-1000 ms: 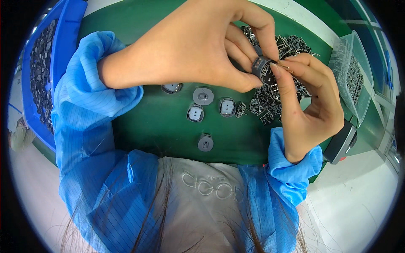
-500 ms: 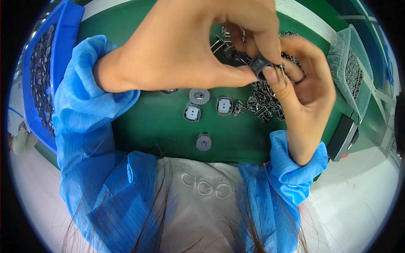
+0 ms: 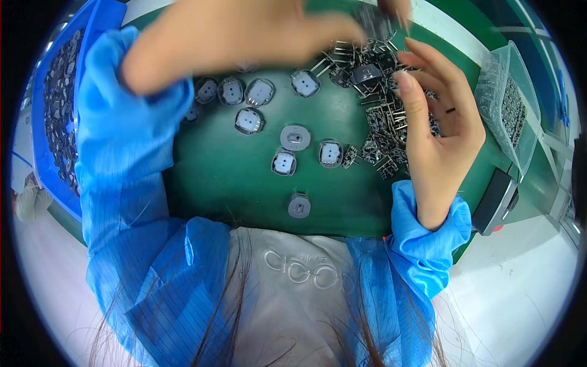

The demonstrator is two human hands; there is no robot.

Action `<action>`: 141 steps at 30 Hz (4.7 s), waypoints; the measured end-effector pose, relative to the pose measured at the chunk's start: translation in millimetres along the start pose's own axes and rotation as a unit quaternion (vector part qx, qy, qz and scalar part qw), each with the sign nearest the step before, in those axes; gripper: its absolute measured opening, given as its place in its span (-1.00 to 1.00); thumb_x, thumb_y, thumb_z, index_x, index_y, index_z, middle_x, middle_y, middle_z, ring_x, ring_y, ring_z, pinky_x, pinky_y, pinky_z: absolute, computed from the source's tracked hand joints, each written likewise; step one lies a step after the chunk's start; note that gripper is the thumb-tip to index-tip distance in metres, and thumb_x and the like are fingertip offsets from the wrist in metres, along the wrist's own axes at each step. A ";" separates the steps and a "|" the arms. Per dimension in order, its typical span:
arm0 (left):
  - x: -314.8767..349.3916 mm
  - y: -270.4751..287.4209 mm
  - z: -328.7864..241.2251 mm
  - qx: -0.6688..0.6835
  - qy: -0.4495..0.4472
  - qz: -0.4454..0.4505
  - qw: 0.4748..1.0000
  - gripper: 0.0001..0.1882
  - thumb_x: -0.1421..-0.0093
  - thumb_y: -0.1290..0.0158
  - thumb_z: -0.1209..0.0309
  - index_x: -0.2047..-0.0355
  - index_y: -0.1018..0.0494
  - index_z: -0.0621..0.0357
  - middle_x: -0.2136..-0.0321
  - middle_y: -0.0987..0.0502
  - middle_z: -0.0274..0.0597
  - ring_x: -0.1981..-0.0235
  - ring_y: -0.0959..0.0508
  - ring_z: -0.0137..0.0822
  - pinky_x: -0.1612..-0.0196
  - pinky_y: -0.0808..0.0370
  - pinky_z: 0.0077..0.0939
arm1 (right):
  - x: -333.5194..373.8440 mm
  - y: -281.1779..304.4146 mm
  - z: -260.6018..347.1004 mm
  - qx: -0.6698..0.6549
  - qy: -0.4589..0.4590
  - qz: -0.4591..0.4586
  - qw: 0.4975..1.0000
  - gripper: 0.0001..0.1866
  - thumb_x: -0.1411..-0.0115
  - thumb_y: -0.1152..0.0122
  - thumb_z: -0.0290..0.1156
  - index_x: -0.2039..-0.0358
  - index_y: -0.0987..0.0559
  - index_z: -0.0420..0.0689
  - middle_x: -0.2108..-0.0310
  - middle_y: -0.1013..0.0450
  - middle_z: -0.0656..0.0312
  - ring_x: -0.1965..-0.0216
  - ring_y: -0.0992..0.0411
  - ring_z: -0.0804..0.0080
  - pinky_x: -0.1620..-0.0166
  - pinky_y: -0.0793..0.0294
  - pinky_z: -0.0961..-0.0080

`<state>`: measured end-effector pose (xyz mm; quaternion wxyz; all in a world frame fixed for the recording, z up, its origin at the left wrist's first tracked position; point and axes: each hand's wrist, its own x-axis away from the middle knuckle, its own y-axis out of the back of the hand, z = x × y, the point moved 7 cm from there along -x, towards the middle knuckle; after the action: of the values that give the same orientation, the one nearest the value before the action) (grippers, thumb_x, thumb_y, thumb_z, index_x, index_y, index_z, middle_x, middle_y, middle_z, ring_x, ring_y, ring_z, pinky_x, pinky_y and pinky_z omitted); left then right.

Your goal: Assembling small electrical components by inserting metal pins into plastic housings at a production workstation.

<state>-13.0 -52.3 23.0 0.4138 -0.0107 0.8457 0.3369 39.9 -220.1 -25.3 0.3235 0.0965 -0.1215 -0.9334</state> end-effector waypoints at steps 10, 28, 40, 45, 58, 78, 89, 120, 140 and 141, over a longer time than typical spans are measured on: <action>59.2 52.5 141.5 -0.282 0.350 0.091 0.889 -0.65 -0.04 -0.28 0.45 0.14 -0.53 0.26 0.22 -0.60 0.00 0.12 -0.60 -0.09 -0.01 -0.51 -0.31 | 1.2 -48.3 22.0 0.407 0.292 0.056 0.863 -0.59 0.06 -0.45 -0.47 0.12 -0.68 0.03 0.05 -0.49 0.33 -0.05 -0.36 0.17 -0.04 -0.39 0.27; 36.6 -48.7 4.2 -0.011 0.287 0.330 0.899 -0.59 0.24 -0.37 0.48 0.39 -0.41 0.26 0.35 -0.46 -0.06 0.29 -0.53 -0.04 0.18 -0.45 -0.25 | -10.1 21.7 16.7 0.003 0.061 0.020 0.998 -0.73 -0.22 -0.17 -0.70 0.05 -0.59 -0.31 0.14 -0.48 0.12 0.26 -0.50 0.47 0.08 -0.49 0.59; 19.8 -26.5 -6.1 0.310 0.290 0.029 0.905 -0.67 0.01 -0.39 0.53 0.25 -0.53 0.30 0.35 -0.64 -0.14 0.37 -0.66 -0.50 0.28 -0.65 -0.66 | 3.2 8.8 25.7 -0.008 0.122 0.035 0.992 -0.84 -0.19 -0.29 -0.64 0.19 -0.65 -0.31 0.12 -0.55 0.02 0.11 -0.52 0.31 -0.04 -0.47 0.45; 6.9 -23.6 -18.0 0.203 0.318 0.145 0.915 -0.68 0.00 -0.40 0.49 0.26 -0.54 0.33 0.39 -0.66 -0.17 0.40 -0.66 -0.54 0.29 -0.65 -0.65 | 8.7 5.4 31.3 0.069 0.177 0.007 0.982 -0.82 -0.13 -0.32 -0.71 0.22 -0.62 -0.34 0.17 -0.56 0.03 0.06 -0.51 0.30 -0.05 -0.48 0.43; 25.4 -24.7 -14.2 0.128 0.214 0.005 0.968 -0.69 0.05 -0.39 0.48 0.30 -0.56 0.33 0.49 -0.60 -0.12 0.56 -0.63 -0.34 0.48 -0.59 -0.59 | 9.9 -5.8 35.5 0.168 0.224 -0.025 0.960 -0.64 -0.08 -0.35 -0.74 0.08 -0.58 -0.27 0.11 -0.52 0.12 0.13 -0.52 0.45 0.14 -0.58 0.53; 33.7 58.7 86.2 -0.211 0.298 0.013 0.931 -0.69 0.00 -0.31 0.54 0.19 -0.56 0.26 0.28 -0.65 -0.08 0.23 -0.66 -0.29 0.10 -0.59 -0.46 | -11.8 13.2 20.1 0.270 0.143 -0.003 0.952 -0.77 -0.13 -0.35 -0.54 0.16 -0.68 -0.11 0.24 -0.55 0.22 0.30 -0.48 0.44 0.26 -0.45 0.52; 12.6 -40.6 -6.1 -0.036 0.079 0.168 0.982 -0.69 0.04 -0.26 0.49 0.23 -0.53 0.16 0.17 -0.51 -0.14 0.12 -0.53 -0.11 0.07 -0.47 -0.24 | -9.1 8.6 22.6 0.372 0.239 0.033 0.896 -0.81 -0.03 -0.34 -0.63 0.30 -0.69 -0.16 0.29 -0.55 0.20 0.26 -0.49 0.24 0.23 -0.50 0.41; 31.6 -67.1 -6.2 -0.046 0.085 0.213 0.972 -0.66 -0.05 -0.17 0.48 0.13 -0.42 0.16 0.13 -0.47 -0.17 0.18 -0.52 -0.07 0.08 -0.46 -0.17 | -2.0 26.4 45.3 0.340 0.235 -0.085 0.907 -0.50 0.07 -0.12 -0.90 0.22 -0.73 -0.08 0.28 -0.39 0.21 0.24 -0.43 0.32 0.14 -0.45 0.49; 34.4 -56.1 15.1 0.483 0.380 0.016 0.789 -0.61 -0.24 -0.05 0.70 -0.09 -0.38 0.32 0.06 -0.47 0.00 0.17 -0.60 -0.36 -0.02 -0.61 -0.56 | -0.5 31.5 49.9 0.310 0.262 -0.067 0.911 -0.75 -0.13 -0.27 -0.73 0.17 -0.68 -0.22 0.22 -0.55 0.17 0.21 -0.50 0.43 0.17 -0.47 0.51; 41.7 -57.5 15.3 0.513 0.318 -0.008 0.797 -0.57 -0.21 -0.06 0.73 -0.10 -0.36 0.33 0.10 -0.50 0.01 0.19 -0.61 -0.39 0.01 -0.62 -0.58 | -3.3 30.3 45.5 0.254 0.210 -0.074 0.941 -0.81 -0.25 -0.20 -0.66 0.14 -0.65 -0.28 0.18 -0.52 0.16 0.17 -0.48 0.45 0.17 -0.48 0.54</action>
<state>-12.8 -77.0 -45.3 0.0692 0.0900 0.9785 -0.1721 48.3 -233.6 27.1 0.2363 0.3776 -0.2767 -0.8515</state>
